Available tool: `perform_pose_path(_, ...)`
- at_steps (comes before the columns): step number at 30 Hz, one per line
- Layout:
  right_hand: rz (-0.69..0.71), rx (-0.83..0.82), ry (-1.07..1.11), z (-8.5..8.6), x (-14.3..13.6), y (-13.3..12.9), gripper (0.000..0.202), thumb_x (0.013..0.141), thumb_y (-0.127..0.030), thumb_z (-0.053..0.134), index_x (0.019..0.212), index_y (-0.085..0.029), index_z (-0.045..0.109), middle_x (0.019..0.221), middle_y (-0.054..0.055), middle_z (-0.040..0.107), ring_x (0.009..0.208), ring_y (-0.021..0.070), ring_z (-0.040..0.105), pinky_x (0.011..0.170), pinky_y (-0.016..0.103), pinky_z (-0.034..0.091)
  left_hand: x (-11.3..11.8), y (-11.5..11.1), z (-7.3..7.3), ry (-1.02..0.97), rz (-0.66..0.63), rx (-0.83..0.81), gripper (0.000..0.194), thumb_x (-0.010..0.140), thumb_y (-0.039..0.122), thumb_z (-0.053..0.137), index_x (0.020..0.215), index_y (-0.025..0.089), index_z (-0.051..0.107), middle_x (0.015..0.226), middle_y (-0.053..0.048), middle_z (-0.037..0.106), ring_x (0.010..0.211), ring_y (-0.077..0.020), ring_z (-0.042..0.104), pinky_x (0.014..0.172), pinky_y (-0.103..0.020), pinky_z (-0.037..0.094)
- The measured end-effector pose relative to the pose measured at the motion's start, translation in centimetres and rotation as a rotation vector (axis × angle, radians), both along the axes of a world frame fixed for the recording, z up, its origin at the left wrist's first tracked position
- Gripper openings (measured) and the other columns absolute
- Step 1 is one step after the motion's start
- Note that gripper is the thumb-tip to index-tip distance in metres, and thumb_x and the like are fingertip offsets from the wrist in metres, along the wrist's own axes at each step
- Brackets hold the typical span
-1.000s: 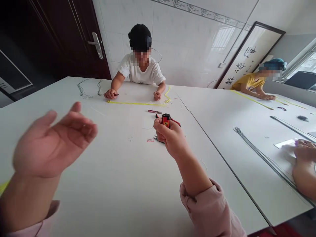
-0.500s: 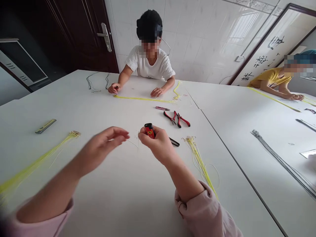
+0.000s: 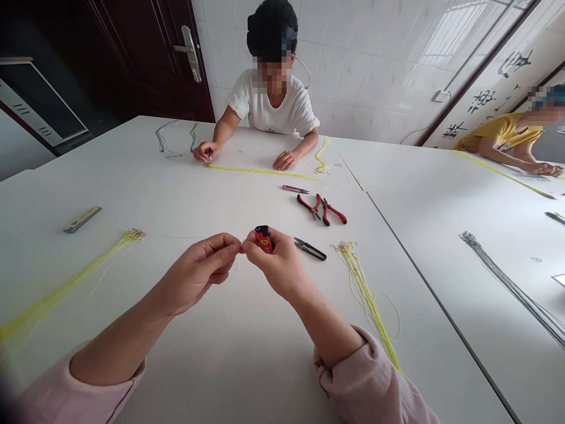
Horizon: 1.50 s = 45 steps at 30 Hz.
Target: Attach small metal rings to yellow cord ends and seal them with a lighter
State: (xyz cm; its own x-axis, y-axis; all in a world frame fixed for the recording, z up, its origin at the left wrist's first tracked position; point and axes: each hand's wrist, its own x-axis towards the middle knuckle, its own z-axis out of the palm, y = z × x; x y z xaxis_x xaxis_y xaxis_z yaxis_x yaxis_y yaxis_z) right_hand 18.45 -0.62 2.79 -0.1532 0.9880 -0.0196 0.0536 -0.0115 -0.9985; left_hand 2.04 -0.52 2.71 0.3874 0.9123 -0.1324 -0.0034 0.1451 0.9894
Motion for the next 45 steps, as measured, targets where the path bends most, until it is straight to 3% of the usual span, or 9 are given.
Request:
perform_pose_path(4,0.007,-0.017,-0.022,0.1,0.6,0.2,0.019,0.081,-0.035,0.059,0.071,-0.019,0.051,0.063,-0.004,0.032,0.056,0.0089,0.024,0.051,0.025,0.022,-0.5,0.1,0.3,0.135,0.081,0.109,0.025,0.088,0.045,0.051,0.086,0.022,0.060,0.058,0.006,0.026,0.050,-0.0079,0.021,0.045,-0.022,0.020)
perform_pose_path(9,0.000,-0.035,-0.030,0.3,1.0,0.4,0.022,0.080,-0.041,0.059,0.075,-0.020,0.056,0.062,-0.004,0.030,0.055,0.0090,0.024,0.050,0.025,0.022,-0.6,-0.5,0.6,0.317,0.176,0.318,0.022,0.088,0.041,0.050,0.086,0.022,0.060,0.057,0.005,0.034,0.051,-0.0091,0.028,0.046,-0.022,0.025)
perform_pose_path(14,0.051,-0.059,-0.106,0.1,0.8,0.2,0.024,0.077,-0.042,0.062,0.073,-0.019,0.057,0.064,-0.003,0.036,0.056,0.0093,0.027,0.051,0.025,0.024,-0.4,-0.8,0.5,0.427,0.187,0.442,0.020,0.088,0.038,0.050,0.081,0.021,0.058,0.055,0.004,0.037,0.051,-0.0098,0.031,0.048,-0.022,0.028)
perform_pose_path(22,0.084,-0.060,-0.068,-0.1,0.8,0.2,0.022,0.079,-0.037,0.058,0.069,-0.019,0.050,0.061,-0.004,0.031,0.056,0.0094,0.025,0.050,0.025,0.022,-0.5,-0.7,0.5,0.402,0.161,0.418,0.023,0.088,0.040,0.049,0.080,0.021,0.059,0.055,0.005,0.036,0.050,-0.0099,0.031,0.047,-0.022,0.028)
perform_pose_path(28,0.038,0.080,-0.281,0.4,0.5,-0.3,0.010,0.079,-0.030,0.056,0.075,-0.020,0.058,0.065,-0.003,0.047,0.057,0.0098,0.034,0.051,0.024,0.030,-0.5,-0.7,0.7,0.471,0.161,0.433,0.018,0.086,0.034,0.051,0.075,0.021,0.057,0.055,0.005,0.034,0.050,-0.0094,0.030,0.048,-0.022,0.028)
perform_pose_path(39,0.048,0.328,-0.494,-0.3,0.1,-0.6,0.007,0.077,-0.024,0.055,0.075,-0.020,0.060,0.077,0.001,0.060,0.065,0.0117,0.048,0.058,0.024,0.037,-0.4,-0.6,0.8,0.521,0.088,0.396,0.013,0.082,0.023,0.048,0.068,0.020,0.048,0.057,0.005,0.032,0.051,-0.0091,0.028,0.047,-0.022,0.025)
perform_pose_path(45,0.047,0.398,-0.629,-0.8,-0.1,-0.6,0.004,0.074,-0.019,0.054,0.071,-0.020,0.056,0.073,0.000,0.058,0.058,0.0105,0.043,0.055,0.025,0.034,-0.4,-0.6,0.4,0.564,0.054,0.369,0.016,0.081,0.024,0.048,0.066,0.020,0.044,0.058,0.005,0.031,0.052,-0.0095,0.026,0.046,-0.022,0.023)
